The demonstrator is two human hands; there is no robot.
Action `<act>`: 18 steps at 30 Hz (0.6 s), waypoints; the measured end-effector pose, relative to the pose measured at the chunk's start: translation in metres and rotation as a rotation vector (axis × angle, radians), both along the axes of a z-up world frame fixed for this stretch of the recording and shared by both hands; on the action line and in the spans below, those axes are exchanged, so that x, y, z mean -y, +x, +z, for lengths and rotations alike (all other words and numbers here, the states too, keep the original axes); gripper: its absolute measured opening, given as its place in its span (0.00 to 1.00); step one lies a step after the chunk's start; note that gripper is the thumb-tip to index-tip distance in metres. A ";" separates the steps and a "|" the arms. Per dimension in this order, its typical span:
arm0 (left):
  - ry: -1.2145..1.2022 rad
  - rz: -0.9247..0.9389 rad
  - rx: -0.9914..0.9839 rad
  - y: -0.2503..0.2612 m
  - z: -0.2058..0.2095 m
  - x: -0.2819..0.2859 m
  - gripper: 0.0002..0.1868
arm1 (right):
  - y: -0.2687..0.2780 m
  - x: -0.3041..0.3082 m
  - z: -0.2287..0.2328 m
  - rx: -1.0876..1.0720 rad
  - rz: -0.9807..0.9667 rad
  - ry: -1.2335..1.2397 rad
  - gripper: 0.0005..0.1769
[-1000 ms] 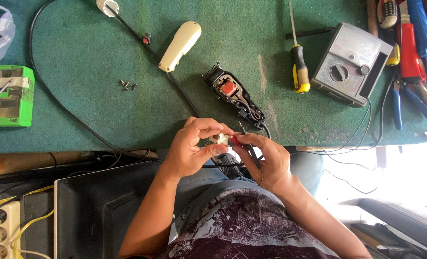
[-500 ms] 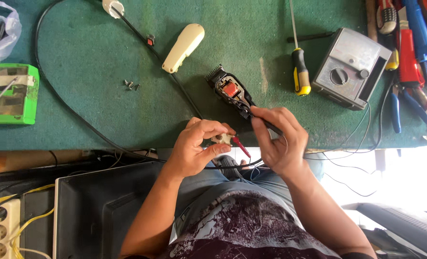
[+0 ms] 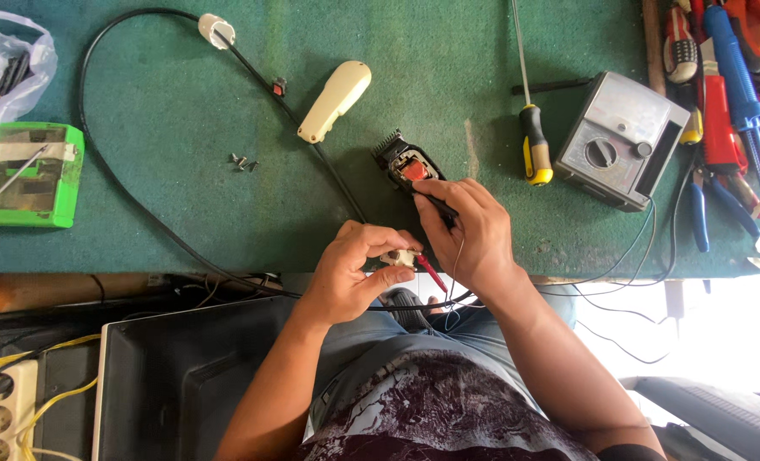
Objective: The person uses a multimeter to test the electrical continuity of a disassembled electric hair clipper. They touch the multimeter probes to various points on the clipper's internal wiring and the power cord's plug. The person also handles the clipper's casing and a screwdriver is visible on the table.
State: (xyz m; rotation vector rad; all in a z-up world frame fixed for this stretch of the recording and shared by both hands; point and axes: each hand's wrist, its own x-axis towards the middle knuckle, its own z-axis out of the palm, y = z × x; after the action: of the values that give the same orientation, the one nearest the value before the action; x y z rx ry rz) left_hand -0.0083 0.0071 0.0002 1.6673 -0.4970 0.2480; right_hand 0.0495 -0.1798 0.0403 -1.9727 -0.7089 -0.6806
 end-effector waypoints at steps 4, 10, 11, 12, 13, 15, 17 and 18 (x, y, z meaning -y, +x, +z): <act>0.012 0.002 0.008 0.000 -0.002 0.001 0.18 | 0.001 0.000 -0.004 -0.031 -0.035 -0.030 0.08; 0.071 -0.007 0.028 0.001 -0.016 -0.006 0.18 | 0.002 0.001 -0.004 -0.050 -0.022 0.004 0.07; 0.068 -0.021 0.030 0.002 -0.013 -0.005 0.18 | 0.002 0.003 -0.007 -0.048 -0.036 0.002 0.07; 0.070 -0.019 0.012 0.002 -0.010 -0.004 0.18 | 0.001 0.004 -0.010 -0.055 -0.036 0.011 0.08; 0.074 -0.010 -0.008 0.000 -0.007 -0.005 0.17 | 0.001 0.003 -0.013 -0.064 -0.031 0.024 0.08; 0.073 -0.019 -0.009 0.001 -0.010 -0.005 0.17 | 0.001 0.004 -0.015 -0.081 -0.043 0.024 0.08; 0.074 -0.018 -0.010 0.001 -0.011 -0.005 0.18 | 0.001 0.004 -0.016 -0.097 -0.044 0.025 0.09; 0.065 -0.024 -0.010 0.002 -0.010 -0.005 0.17 | 0.002 0.004 -0.016 -0.113 -0.043 0.032 0.09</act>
State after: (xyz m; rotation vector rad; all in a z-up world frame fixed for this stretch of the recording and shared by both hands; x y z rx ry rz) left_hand -0.0064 0.0122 -0.0102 1.7242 -0.5224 0.2072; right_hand 0.0513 -0.1833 0.0248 -1.9850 -0.5862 -0.5975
